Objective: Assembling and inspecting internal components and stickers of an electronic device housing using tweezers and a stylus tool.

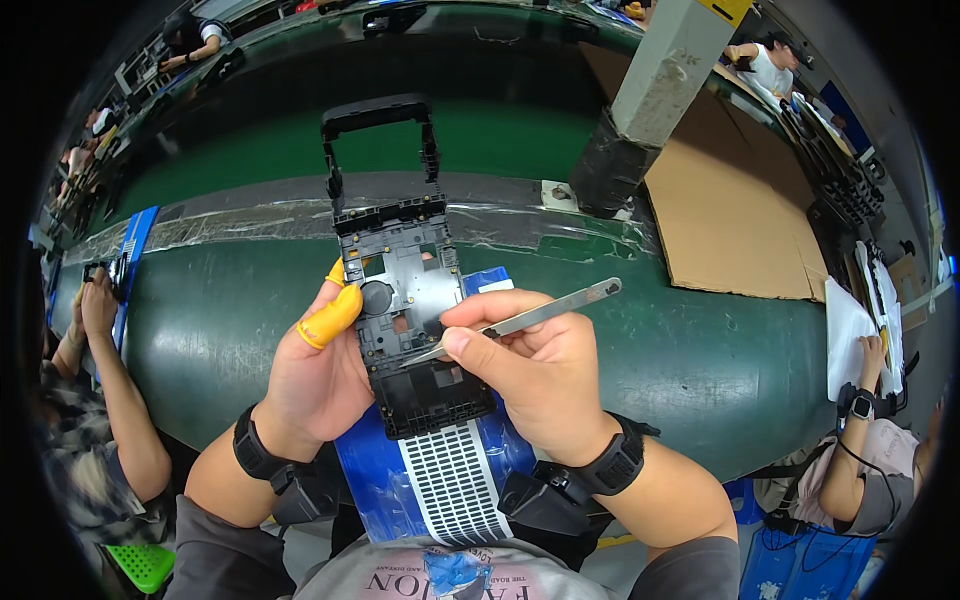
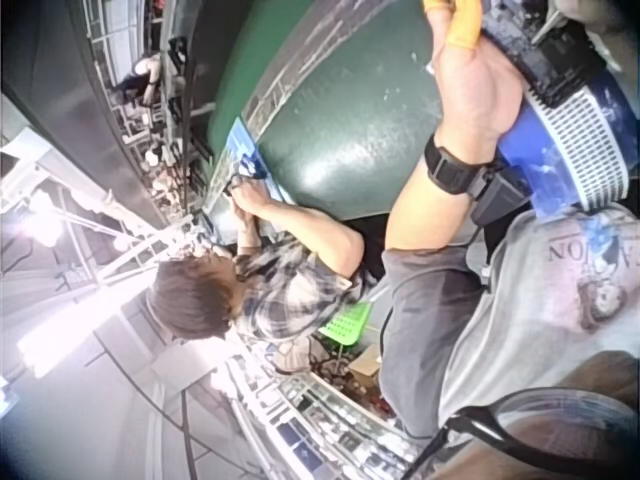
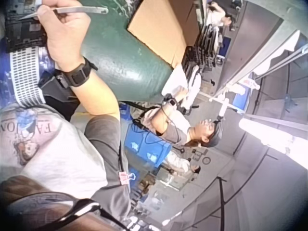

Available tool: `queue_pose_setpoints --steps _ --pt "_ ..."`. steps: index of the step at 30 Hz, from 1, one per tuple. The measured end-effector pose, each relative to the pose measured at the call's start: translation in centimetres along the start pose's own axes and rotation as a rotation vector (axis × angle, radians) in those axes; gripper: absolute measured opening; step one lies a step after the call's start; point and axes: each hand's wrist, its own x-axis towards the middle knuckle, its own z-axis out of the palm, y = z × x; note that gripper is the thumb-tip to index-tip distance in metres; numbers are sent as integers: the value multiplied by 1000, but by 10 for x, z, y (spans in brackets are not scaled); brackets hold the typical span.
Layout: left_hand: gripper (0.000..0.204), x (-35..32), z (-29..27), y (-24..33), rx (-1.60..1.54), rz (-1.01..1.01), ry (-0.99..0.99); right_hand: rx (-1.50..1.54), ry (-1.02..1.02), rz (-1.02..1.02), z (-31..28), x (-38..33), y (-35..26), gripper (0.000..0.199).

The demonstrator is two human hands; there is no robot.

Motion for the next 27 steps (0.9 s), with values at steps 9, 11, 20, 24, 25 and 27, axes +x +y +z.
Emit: queue_pose_setpoints --steps 9,11,20,24,25,27 --pt "69 -2 -2 -7 229 112 -54 -34 18 4 -2 0 -1 15" --pt "73 -1 -1 -4 236 155 -30 -37 46 -8 -2 1 -2 16" --pt "51 12 -15 48 259 596 204 -211 140 -5 -12 25 21 14" --pt "36 10 -23 55 38 557 239 -216 163 88 -17 33 26 13" --pt "33 10 -23 56 13 546 247 -224 168 117 -18 33 25 13" --pt "31 8 -26 56 -38 514 191 -205 163 112 -16 34 26 12"
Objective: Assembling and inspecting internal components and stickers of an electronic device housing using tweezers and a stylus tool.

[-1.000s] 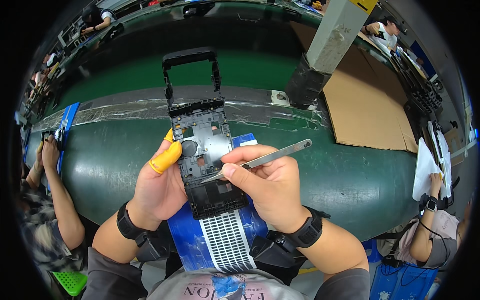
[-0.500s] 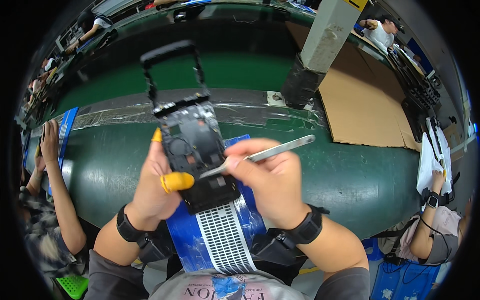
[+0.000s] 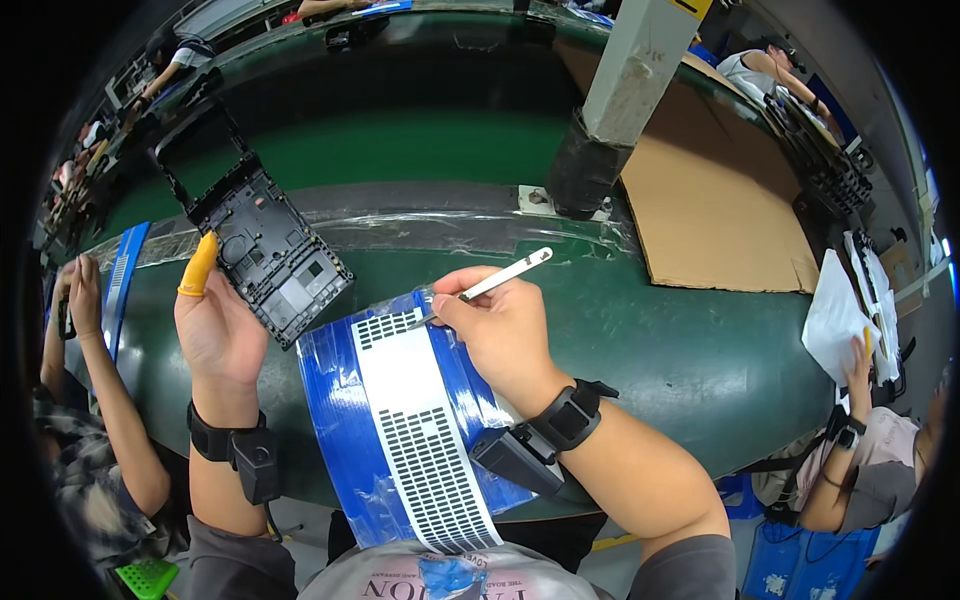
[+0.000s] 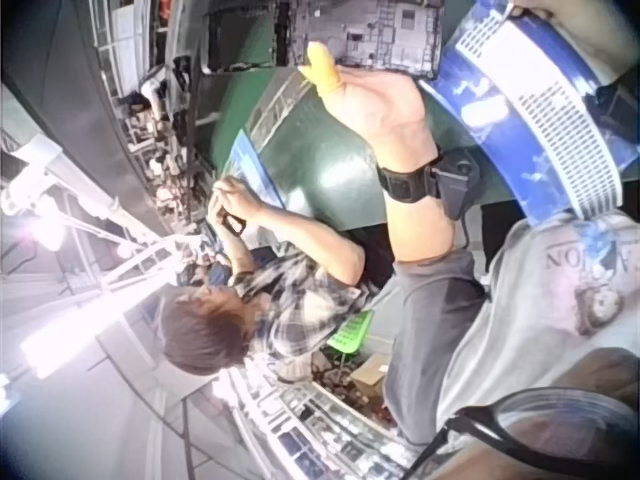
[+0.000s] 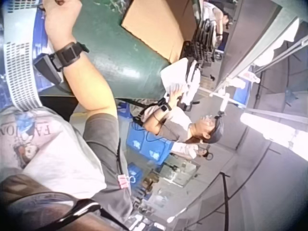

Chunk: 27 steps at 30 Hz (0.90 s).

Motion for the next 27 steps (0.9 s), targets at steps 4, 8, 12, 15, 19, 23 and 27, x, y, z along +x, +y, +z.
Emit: queue_pose_setpoints --steps 4,8,12,15,19,23,27 --pt "30 -2 -2 -3 -91 -51 -37 -33 5 -5 1 0 3 11" --pt "33 -4 -4 -7 -50 -58 -16 -5 6 3 2 -1 -1 10" --pt "27 -6 4 -10 -83 -99 12 28 -1 34 2 -1 -2 10" --pt "26 -5 4 -11 -88 -92 18 0 -1 22 1 0 -2 11" --pt "29 -2 -3 -11 -60 -75 5 19 -2 22 3 0 -1 11" --pt "33 -2 -5 -14 -25 -97 -3 93 -59 38 -2 -4 -9 12" --pt "35 -11 9 -19 14 -122 -51 211 -96 -71 -9 -21 -33 15"
